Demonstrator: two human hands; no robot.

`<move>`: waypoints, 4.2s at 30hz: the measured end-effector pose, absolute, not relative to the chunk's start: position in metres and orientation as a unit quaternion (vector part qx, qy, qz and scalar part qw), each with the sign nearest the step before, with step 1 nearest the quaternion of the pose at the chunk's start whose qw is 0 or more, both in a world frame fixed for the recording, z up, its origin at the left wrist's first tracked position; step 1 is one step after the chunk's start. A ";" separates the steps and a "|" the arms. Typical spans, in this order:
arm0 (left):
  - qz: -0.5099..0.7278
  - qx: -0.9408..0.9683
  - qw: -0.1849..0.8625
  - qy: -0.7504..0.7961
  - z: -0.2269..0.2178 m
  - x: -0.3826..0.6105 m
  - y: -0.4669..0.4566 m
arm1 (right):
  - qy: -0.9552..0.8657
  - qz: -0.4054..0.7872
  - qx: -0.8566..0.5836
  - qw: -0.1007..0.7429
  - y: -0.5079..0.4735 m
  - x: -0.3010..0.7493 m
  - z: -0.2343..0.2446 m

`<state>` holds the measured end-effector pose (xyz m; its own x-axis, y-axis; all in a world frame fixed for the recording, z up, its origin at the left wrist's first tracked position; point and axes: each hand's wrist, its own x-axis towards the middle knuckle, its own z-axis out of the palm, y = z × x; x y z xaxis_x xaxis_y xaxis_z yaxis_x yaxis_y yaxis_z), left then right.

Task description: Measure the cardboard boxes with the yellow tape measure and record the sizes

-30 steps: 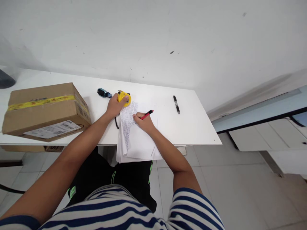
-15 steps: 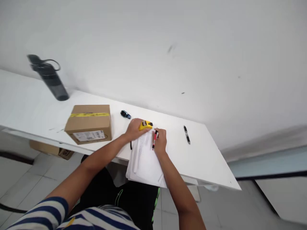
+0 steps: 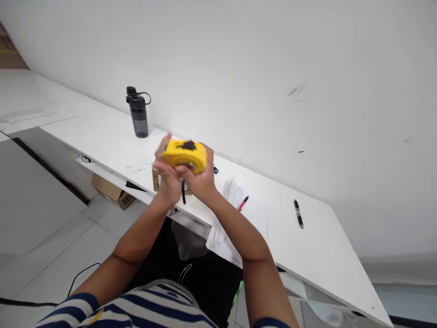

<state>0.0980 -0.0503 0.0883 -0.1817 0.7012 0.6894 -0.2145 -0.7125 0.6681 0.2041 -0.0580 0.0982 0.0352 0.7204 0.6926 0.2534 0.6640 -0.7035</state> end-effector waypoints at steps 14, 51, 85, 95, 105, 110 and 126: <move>0.573 0.470 0.513 0.433 0.019 0.021 0.001 | -0.887 0.116 -0.429 0.124 0.046 0.172 0.131; 0.472 0.539 0.471 0.515 0.036 0.007 -0.024 | -0.815 0.041 -0.524 0.242 0.039 0.184 0.152; 0.329 0.690 0.435 0.476 0.022 0.046 0.039 | -0.746 0.081 -0.653 0.105 -0.059 0.211 0.100; 0.381 0.708 0.372 0.463 0.079 0.022 0.021 | -0.734 -0.064 -0.670 0.094 -0.155 0.212 0.124; 0.414 0.669 0.406 0.465 0.067 0.035 0.053 | -0.712 -0.009 -0.685 0.154 -0.149 0.234 0.120; 0.418 0.669 0.413 0.455 0.069 0.035 0.052 | -0.715 -0.013 -0.677 0.173 -0.138 0.231 0.111; 0.582 0.560 0.469 0.358 0.025 -0.015 0.049 | -0.677 0.191 -0.527 0.477 -0.019 0.284 0.077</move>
